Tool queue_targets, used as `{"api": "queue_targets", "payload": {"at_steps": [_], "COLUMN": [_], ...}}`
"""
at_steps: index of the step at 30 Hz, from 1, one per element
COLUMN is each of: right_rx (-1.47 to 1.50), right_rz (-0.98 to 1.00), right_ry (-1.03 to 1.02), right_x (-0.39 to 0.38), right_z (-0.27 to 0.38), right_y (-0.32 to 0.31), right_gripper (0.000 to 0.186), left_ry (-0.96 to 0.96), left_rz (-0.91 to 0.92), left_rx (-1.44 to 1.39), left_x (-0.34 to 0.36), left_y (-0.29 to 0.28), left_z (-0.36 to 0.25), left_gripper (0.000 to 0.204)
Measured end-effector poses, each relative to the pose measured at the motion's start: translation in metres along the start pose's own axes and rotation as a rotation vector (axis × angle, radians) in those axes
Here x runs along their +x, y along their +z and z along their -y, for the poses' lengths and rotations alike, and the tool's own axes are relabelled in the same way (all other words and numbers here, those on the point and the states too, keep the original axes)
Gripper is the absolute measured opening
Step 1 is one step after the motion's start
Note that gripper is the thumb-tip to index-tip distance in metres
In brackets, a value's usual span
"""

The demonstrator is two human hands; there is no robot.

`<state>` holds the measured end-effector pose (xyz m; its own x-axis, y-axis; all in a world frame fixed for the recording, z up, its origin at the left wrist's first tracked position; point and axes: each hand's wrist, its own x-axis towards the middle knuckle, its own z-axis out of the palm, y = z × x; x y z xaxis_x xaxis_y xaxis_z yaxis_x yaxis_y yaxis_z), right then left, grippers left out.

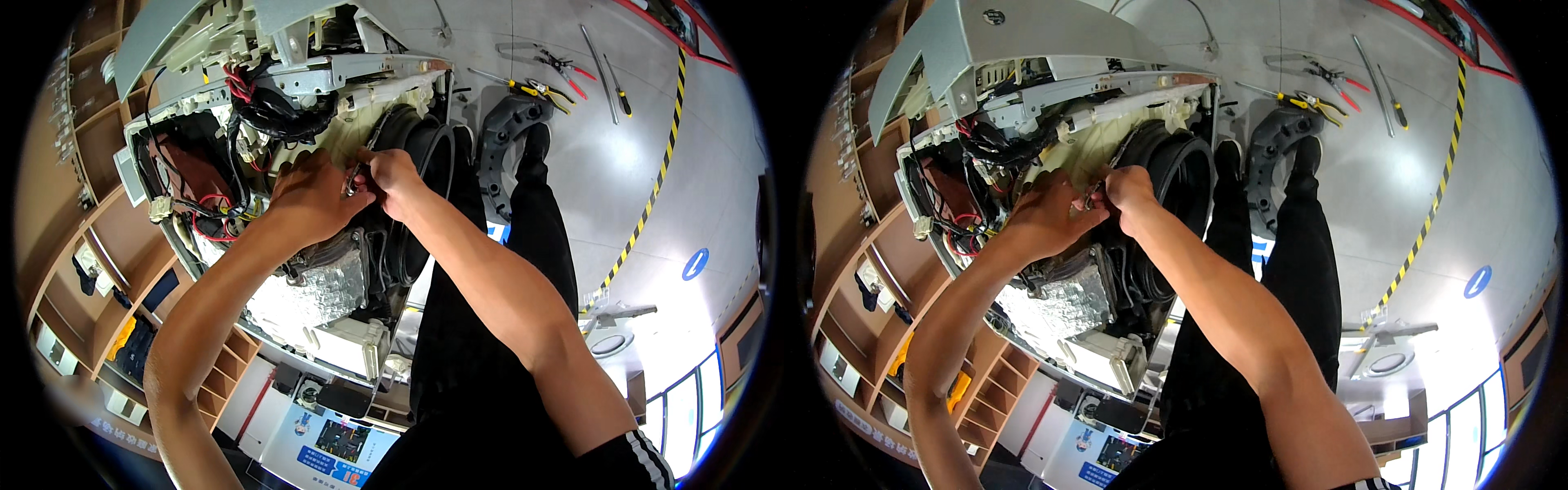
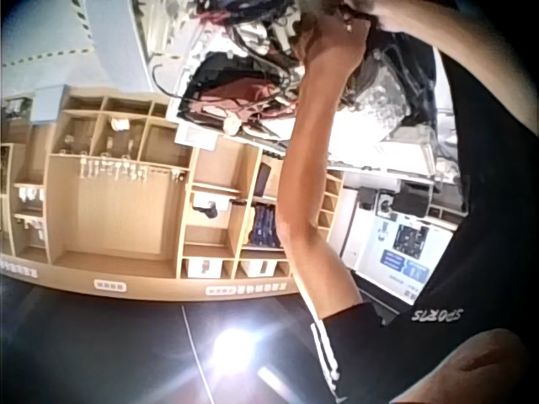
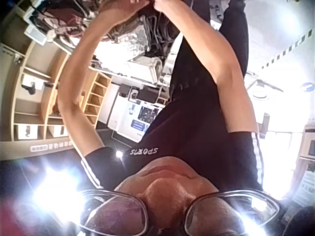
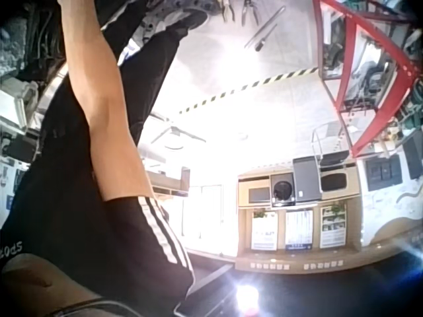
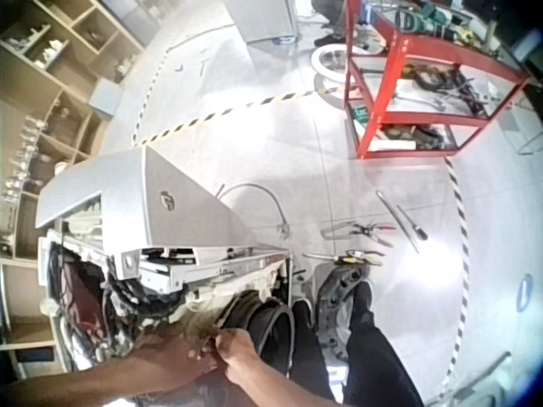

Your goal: The person connects wires and adjusts small components inside a disassembled washing machine by hand.

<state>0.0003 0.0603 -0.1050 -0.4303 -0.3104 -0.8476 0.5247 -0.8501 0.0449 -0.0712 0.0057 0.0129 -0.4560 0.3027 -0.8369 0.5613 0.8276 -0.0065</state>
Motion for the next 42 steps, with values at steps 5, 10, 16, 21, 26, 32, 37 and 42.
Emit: {"api": "queue_targets", "payload": {"at_steps": [5, 10, 16, 21, 26, 32, 37, 42], "right_rx": [0.0, 0.019, -0.22, -0.35, -0.24, -0.215, -0.169, -0.094], "right_rz": [0.05, 0.021, -0.069, -0.097, -0.048, -0.037, -0.048, -0.036], "right_ry": [0.04, 0.024, -0.063, -0.166, -0.13, -0.068, -0.117, -0.117], "right_x": [-0.006, 0.004, -0.002, -0.007, 0.005, -0.005, -0.003, 0.001], "right_z": [0.005, 0.001, 0.001, 0.001, 0.002, 0.002, -0.004, -0.007], "right_y": [-0.002, -0.005, -0.003, -0.006, -0.008, -0.004, -0.004, -0.002], "right_gripper": [0.026, 0.031, 0.033, 0.031, 0.029, 0.024, 0.026, 0.029], "left_ry": [-0.074, 0.034, 0.229, 0.39, 0.499, 0.318, 0.038, 0.151], "left_rz": [0.043, -0.058, -0.269, -0.308, -0.393, -0.256, -0.043, 0.006], "left_rx": [-0.047, 0.046, 0.281, 0.511, 0.598, 0.336, 0.157, 0.139], "left_x": [0.0, 0.001, 0.004, 0.0, -0.001, 0.0, 0.006, 0.001], "left_y": [-0.004, 0.007, 0.024, 0.022, 0.025, 0.012, 0.014, 0.002], "left_z": [-0.009, -0.003, 0.004, -0.006, -0.002, 0.01, 0.018, 0.016], "left_gripper": [0.037, 0.033, 0.021, 0.013, 0.013, 0.025, 0.031, 0.022]}}
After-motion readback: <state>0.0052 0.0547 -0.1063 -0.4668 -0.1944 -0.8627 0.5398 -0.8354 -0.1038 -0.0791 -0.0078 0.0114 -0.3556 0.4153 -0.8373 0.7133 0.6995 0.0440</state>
